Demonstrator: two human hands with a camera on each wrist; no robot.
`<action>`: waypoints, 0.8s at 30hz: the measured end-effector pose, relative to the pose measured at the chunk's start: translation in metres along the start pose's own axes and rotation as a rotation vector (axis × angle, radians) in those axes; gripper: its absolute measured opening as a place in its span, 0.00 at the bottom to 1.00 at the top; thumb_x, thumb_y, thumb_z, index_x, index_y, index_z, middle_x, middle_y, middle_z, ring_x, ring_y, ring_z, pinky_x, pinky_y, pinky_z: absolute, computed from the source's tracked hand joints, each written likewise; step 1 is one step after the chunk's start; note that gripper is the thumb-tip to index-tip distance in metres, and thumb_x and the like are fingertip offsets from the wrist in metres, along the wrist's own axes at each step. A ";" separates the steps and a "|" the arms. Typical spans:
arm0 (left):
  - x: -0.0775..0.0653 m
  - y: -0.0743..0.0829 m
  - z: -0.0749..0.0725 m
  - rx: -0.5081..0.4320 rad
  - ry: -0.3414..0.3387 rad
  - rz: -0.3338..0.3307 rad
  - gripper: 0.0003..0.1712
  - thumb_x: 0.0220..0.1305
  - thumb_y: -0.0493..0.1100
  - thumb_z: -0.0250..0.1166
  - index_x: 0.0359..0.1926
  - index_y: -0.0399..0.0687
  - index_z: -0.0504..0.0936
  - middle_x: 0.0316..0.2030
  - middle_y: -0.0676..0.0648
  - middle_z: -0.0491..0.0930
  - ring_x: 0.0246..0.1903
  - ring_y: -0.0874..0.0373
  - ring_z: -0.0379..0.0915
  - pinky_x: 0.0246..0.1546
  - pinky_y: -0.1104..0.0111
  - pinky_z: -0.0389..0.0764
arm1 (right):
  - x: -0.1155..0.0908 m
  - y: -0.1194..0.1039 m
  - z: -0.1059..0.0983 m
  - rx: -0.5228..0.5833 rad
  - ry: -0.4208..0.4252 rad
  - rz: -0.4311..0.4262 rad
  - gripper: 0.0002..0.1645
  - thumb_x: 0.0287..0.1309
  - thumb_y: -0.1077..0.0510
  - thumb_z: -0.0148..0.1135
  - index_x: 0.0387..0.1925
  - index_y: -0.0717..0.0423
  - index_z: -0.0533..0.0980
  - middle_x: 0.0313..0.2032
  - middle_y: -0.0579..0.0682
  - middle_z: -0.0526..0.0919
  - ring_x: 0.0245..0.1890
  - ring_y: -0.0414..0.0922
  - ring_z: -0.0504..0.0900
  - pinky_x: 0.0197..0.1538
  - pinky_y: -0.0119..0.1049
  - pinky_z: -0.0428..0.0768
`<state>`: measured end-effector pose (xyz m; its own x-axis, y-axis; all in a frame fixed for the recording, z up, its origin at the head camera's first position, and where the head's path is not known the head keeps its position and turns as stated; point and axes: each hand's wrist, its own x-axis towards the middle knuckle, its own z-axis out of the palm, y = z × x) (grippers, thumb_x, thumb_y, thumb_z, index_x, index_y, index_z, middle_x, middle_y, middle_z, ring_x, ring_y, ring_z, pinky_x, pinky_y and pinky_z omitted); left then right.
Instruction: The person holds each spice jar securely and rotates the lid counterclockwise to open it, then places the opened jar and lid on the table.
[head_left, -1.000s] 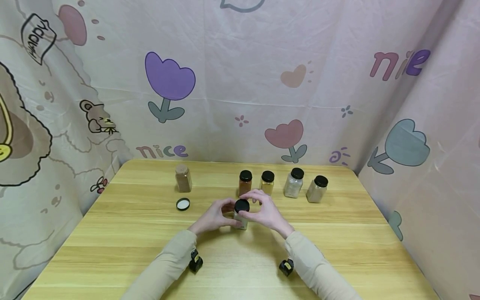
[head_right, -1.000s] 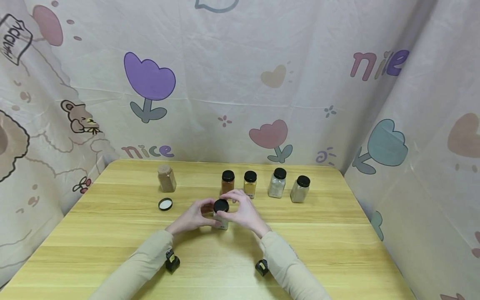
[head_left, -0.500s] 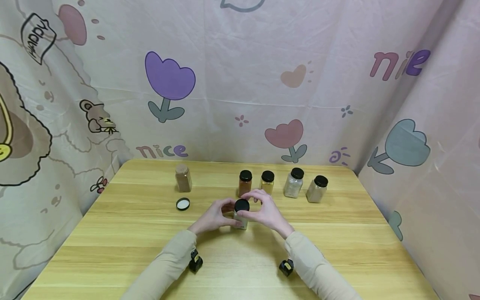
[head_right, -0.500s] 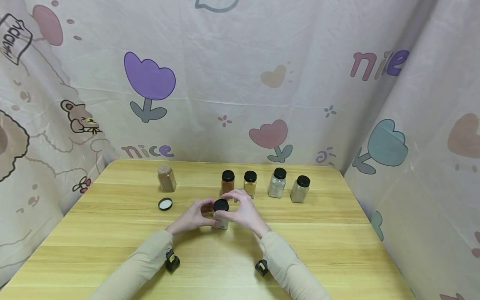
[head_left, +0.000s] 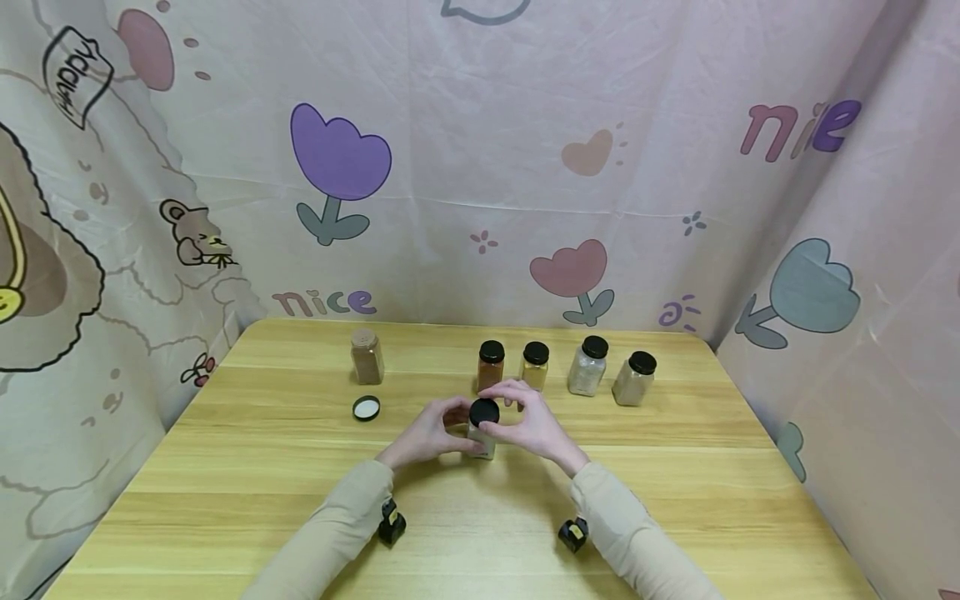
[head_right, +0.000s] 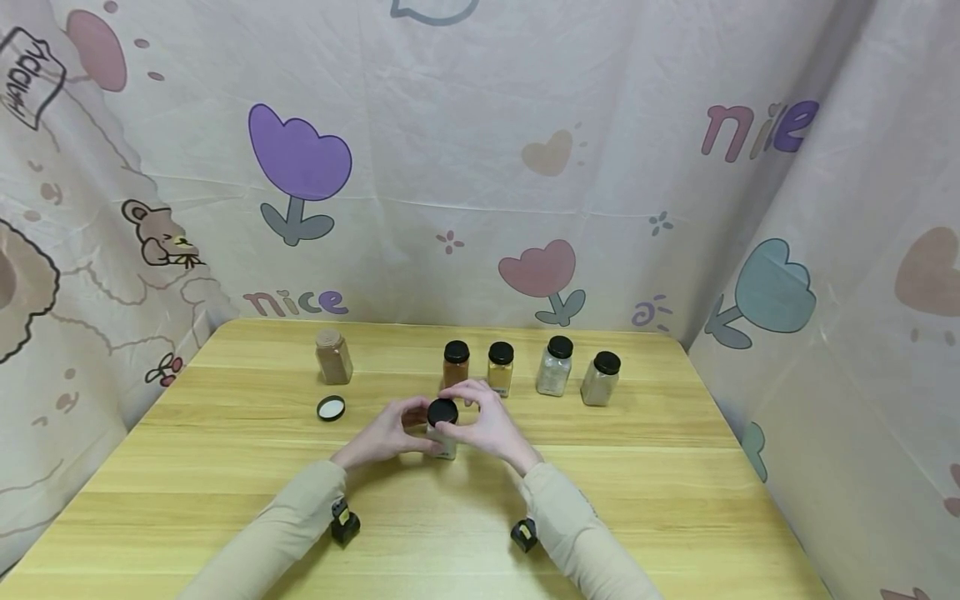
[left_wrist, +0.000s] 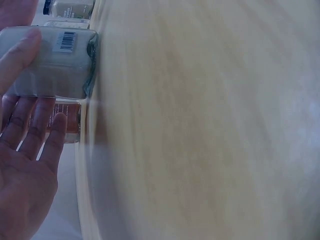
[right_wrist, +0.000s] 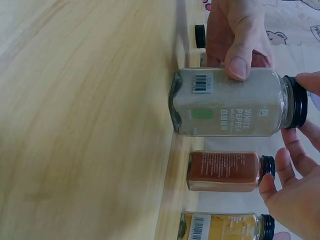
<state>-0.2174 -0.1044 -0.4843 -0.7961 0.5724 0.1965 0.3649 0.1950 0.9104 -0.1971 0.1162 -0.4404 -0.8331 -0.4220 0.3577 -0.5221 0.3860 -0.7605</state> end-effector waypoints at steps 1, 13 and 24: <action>0.000 0.000 0.000 0.002 0.001 0.000 0.29 0.51 0.39 0.79 0.55 0.39 0.79 0.51 0.39 0.84 0.54 0.47 0.82 0.58 0.73 0.79 | 0.000 0.000 0.000 0.001 0.001 0.004 0.26 0.52 0.57 0.76 0.53 0.57 0.82 0.50 0.53 0.85 0.46 0.59 0.73 0.48 0.40 0.71; 0.001 -0.002 0.000 0.004 -0.005 -0.010 0.29 0.52 0.39 0.79 0.55 0.42 0.80 0.52 0.41 0.84 0.54 0.50 0.82 0.60 0.64 0.81 | 0.000 -0.001 0.001 0.024 0.035 0.075 0.25 0.50 0.55 0.79 0.51 0.51 0.83 0.46 0.50 0.85 0.43 0.42 0.69 0.46 0.42 0.68; 0.000 0.001 0.001 -0.019 -0.005 -0.009 0.30 0.51 0.37 0.79 0.55 0.39 0.79 0.52 0.39 0.84 0.54 0.47 0.81 0.59 0.69 0.80 | 0.001 0.001 -0.001 0.050 0.009 0.034 0.22 0.53 0.58 0.76 0.51 0.54 0.83 0.47 0.54 0.85 0.42 0.52 0.72 0.43 0.38 0.67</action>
<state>-0.2172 -0.1034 -0.4839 -0.7966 0.5749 0.1866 0.3487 0.1849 0.9188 -0.1987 0.1170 -0.4406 -0.8520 -0.4018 0.3358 -0.4837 0.3584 -0.7985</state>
